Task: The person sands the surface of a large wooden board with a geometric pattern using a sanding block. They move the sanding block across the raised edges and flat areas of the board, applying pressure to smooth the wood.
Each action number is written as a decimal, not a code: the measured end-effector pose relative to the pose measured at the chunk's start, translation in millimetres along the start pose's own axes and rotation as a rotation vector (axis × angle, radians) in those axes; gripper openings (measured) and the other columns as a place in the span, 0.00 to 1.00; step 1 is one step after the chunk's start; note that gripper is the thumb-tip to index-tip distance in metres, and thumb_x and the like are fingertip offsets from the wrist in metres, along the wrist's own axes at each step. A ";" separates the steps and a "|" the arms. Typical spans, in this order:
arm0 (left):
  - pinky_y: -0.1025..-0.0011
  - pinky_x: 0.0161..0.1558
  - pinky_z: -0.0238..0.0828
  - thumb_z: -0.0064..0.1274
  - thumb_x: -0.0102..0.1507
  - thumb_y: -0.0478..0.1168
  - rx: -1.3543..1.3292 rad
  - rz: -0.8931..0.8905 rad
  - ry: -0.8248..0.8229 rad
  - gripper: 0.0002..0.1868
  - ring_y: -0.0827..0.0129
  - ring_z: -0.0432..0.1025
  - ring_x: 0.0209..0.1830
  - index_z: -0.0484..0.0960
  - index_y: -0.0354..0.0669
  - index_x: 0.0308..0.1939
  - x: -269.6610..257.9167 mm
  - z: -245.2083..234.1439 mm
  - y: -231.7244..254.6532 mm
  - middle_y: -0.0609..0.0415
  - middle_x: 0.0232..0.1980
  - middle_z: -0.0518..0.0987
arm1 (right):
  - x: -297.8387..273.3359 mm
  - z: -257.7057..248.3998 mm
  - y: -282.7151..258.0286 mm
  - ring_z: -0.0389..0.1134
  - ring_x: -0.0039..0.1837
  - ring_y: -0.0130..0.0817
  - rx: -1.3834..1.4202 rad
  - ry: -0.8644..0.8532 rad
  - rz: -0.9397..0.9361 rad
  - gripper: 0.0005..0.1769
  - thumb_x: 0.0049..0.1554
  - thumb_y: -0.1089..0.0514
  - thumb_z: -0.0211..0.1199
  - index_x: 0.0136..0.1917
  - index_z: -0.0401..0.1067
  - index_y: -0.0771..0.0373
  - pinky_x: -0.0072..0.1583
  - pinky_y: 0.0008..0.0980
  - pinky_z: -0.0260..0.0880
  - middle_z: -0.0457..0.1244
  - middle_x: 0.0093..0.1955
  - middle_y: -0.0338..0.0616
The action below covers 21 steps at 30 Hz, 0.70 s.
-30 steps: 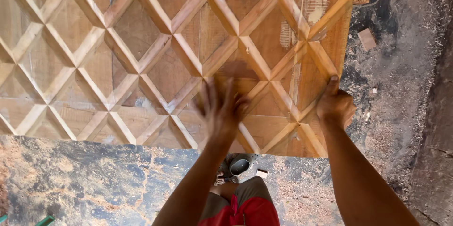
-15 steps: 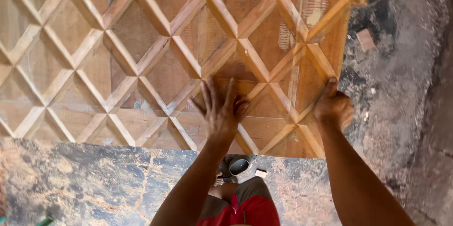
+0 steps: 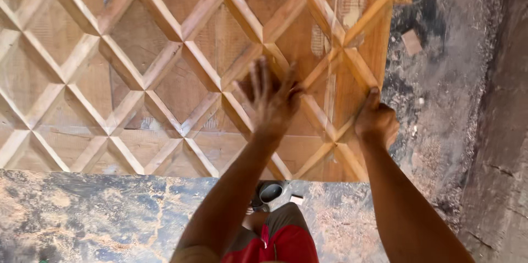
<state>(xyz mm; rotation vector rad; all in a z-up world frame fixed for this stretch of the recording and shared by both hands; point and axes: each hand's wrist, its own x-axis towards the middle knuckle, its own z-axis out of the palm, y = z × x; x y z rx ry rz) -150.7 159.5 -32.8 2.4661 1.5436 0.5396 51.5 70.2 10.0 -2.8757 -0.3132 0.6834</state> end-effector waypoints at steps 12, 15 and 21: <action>0.24 0.72 0.20 0.41 0.66 0.72 0.031 -0.170 -0.234 0.46 0.41 0.37 0.83 0.55 0.51 0.79 16.3 -5.1 13.6 0.34 0.82 0.48 | -8.0 -6.0 -10.6 0.71 0.56 0.59 -0.010 0.006 0.061 0.46 0.63 0.20 0.37 0.52 0.81 0.58 0.55 0.56 0.70 0.69 0.53 0.62; 0.24 0.72 0.21 0.39 0.70 0.68 -0.039 -0.213 -0.197 0.41 0.43 0.39 0.84 0.57 0.52 0.81 -7.8 -25.8 7.6 0.37 0.84 0.49 | -12.6 -10.0 -10.2 0.71 0.57 0.58 0.008 -0.014 0.100 0.46 0.62 0.19 0.38 0.54 0.80 0.57 0.54 0.56 0.70 0.69 0.54 0.61; 0.23 0.71 0.22 0.43 0.67 0.70 0.046 -0.329 -0.141 0.43 0.41 0.39 0.83 0.58 0.54 0.80 -8.9 -24.4 8.6 0.39 0.82 0.49 | -6.8 -8.0 -8.3 0.71 0.57 0.57 -0.009 -0.014 0.079 0.47 0.62 0.19 0.37 0.55 0.80 0.58 0.55 0.55 0.70 0.69 0.54 0.62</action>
